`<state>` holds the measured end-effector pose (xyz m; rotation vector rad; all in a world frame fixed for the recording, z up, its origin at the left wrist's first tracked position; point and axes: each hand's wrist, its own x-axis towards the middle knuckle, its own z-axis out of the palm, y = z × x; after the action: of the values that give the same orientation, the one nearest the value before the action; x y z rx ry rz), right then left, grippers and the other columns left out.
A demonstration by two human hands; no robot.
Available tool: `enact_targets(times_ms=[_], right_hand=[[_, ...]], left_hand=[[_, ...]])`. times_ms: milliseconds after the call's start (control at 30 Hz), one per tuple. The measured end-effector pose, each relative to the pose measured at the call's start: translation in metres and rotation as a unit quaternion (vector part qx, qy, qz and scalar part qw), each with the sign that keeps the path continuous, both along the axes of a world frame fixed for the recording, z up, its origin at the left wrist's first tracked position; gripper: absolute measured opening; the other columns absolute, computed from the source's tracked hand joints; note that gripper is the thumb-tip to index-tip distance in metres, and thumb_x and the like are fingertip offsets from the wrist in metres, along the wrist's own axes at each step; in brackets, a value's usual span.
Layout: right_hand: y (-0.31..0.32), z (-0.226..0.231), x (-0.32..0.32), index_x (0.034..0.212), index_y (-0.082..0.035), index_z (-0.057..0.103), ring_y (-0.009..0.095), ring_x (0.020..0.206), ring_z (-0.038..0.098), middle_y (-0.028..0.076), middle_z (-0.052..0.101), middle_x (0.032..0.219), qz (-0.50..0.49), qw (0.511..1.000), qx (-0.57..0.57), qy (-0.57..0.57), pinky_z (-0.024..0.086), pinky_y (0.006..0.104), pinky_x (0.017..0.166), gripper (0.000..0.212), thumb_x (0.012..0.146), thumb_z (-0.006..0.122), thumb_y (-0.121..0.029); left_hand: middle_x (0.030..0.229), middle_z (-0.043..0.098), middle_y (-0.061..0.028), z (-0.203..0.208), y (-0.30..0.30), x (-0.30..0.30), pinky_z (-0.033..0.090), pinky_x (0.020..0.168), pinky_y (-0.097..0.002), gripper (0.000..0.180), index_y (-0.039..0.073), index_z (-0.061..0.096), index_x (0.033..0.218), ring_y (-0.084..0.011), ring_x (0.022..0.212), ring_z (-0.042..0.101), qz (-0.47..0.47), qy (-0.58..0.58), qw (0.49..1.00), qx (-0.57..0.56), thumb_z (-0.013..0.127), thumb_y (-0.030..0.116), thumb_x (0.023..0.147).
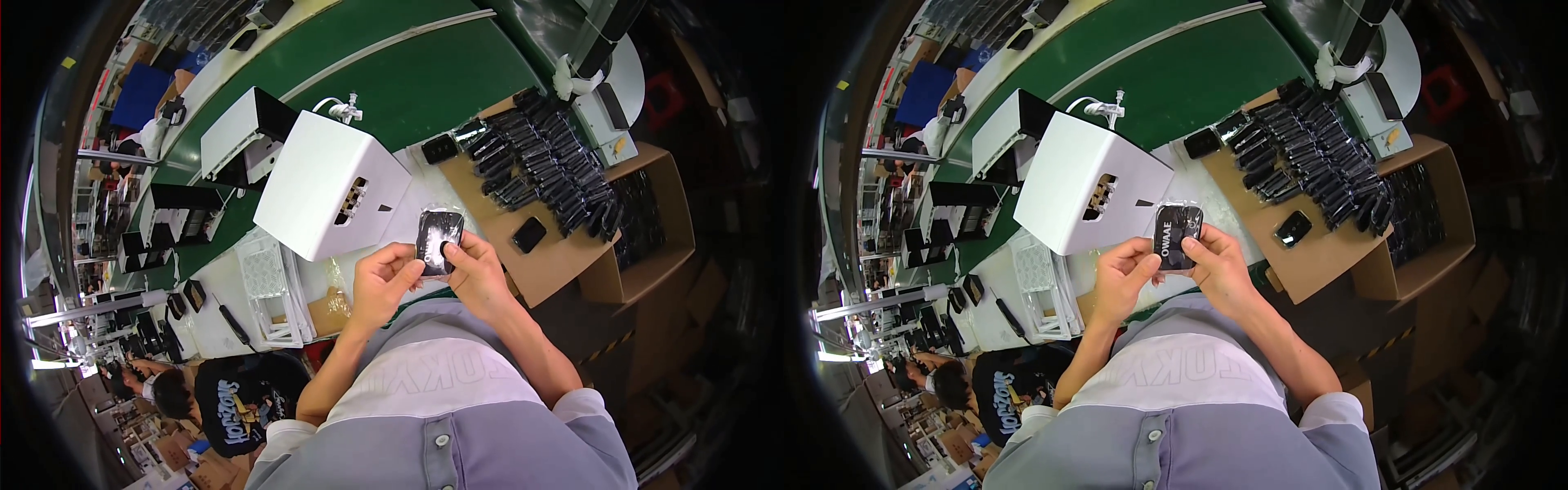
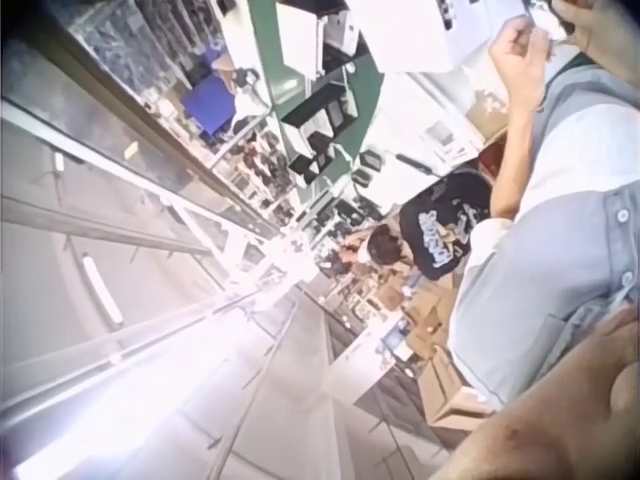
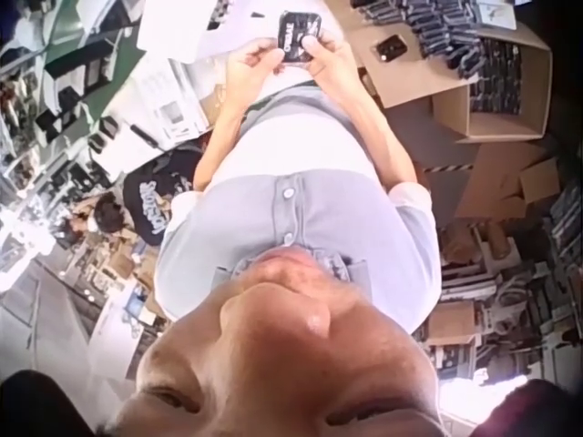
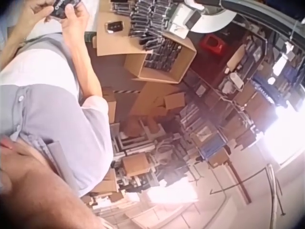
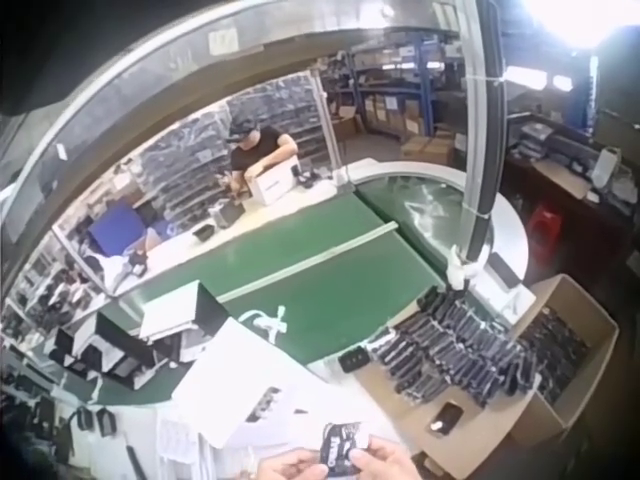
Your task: Assembling electronic components by inserting a black device into a white plastic housing on a production line.
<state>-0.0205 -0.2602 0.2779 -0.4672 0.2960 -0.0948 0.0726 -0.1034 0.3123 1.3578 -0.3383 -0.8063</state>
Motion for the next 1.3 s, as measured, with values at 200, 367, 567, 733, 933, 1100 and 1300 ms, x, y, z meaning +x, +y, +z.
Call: enact_targets(times_ms=[200, 367, 567, 733, 933, 1100, 1300], right_hand=[[0.011, -0.011, -0.003, 0.127, -0.001, 0.059, 0.019, 0.104, 0.066, 0.009, 0.068, 0.115, -0.021, 0.999, -0.023, 0.024, 0.052, 0.0392, 0.095, 0.030, 0.100, 0.062, -0.014], [-0.028, 0.016, 0.012, 0.134, 0.000, 0.055, 0.017, 0.110, 0.061, 0.009, 0.066, 0.118, -0.024, 0.962, -0.271, -0.016, 0.048, 0.0360, 0.098, 0.045, 0.094, 0.069, -0.013], [-0.035, 0.027, 0.030, 0.106, 0.005, 0.068, 0.019, 0.102, 0.064, 0.013, 0.067, 0.109, -0.006, 0.929, -0.364, -0.064, 0.050, 0.0336, 0.092, 0.016, 0.090, 0.067, 0.002], [-0.024, 0.014, 0.022, 0.095, 0.003, 0.070, 0.021, 0.099, 0.064, 0.014, 0.066, 0.107, -0.106, 0.949, -0.288, -0.070, 0.051, 0.0349, 0.090, 0.008, 0.089, 0.067, 0.005], [-0.031, 0.001, 0.016, 0.096, 0.002, 0.073, 0.025, 0.105, 0.063, 0.014, 0.062, 0.117, -0.105, 0.933, -0.316, -0.136, 0.050, 0.0374, 0.094, 0.010, 0.087, 0.070, 0.005], [-0.032, 0.009, 0.016, 0.107, 0.001, 0.070, 0.020, 0.110, 0.061, 0.012, 0.061, 0.119, -0.132, 0.934, -0.322, -0.078, 0.047, 0.0353, 0.099, 0.018, 0.089, 0.069, 0.000], [-0.014, 0.009, -0.001, 0.106, -0.001, 0.063, 0.013, 0.096, 0.058, 0.004, 0.062, 0.107, -0.161, 0.922, -0.348, 0.060, 0.045, 0.0290, 0.088, 0.016, 0.098, 0.062, -0.015]], left_hand=[[0.095, 0.069, -0.0073, 0.005, 0.000, -0.009, 0.051, 0.067, -0.0234, 0.019, -0.008, 0.065, 0.110, -0.0072, 0.076, 0.062, 0.033, -0.071, 0.996, 0.040, 0.068, -0.003, 0.092], [0.098, 0.068, -0.0080, 0.019, 0.013, 0.007, 0.052, 0.069, -0.0235, 0.022, -0.008, 0.065, 0.112, -0.0082, 0.079, 0.063, -0.034, -0.030, 0.997, 0.061, 0.069, -0.005, 0.091], [0.087, 0.068, -0.0090, 0.027, 0.011, 0.011, 0.053, 0.064, -0.0250, 0.026, -0.008, 0.064, 0.116, -0.0114, 0.073, 0.064, -0.038, -0.047, 0.998, 0.027, 0.068, -0.004, 0.091], [0.092, 0.070, -0.0110, 0.021, 0.013, 0.008, 0.056, 0.060, -0.0273, 0.017, -0.009, 0.067, 0.108, -0.0135, 0.068, 0.066, 0.076, -0.074, 0.993, -0.052, 0.068, -0.005, 0.091], [0.089, 0.069, -0.0118, 0.017, 0.015, 0.008, 0.055, 0.057, -0.0267, 0.010, -0.007, 0.070, 0.100, -0.0140, 0.064, 0.065, 0.098, -0.094, 0.988, -0.073, 0.070, -0.006, 0.090], [0.088, 0.068, -0.0124, 0.020, 0.003, 0.011, 0.054, 0.058, -0.0263, 0.010, -0.006, 0.073, 0.095, -0.0142, 0.066, 0.065, 0.101, -0.209, 0.971, -0.054, 0.070, -0.011, 0.086], [0.093, 0.070, -0.0125, 0.016, 0.001, 0.020, 0.054, 0.061, -0.0249, 0.021, -0.003, 0.075, 0.096, -0.0155, 0.072, 0.067, 0.081, -0.426, 0.901, 0.028, 0.070, -0.015, 0.080]])
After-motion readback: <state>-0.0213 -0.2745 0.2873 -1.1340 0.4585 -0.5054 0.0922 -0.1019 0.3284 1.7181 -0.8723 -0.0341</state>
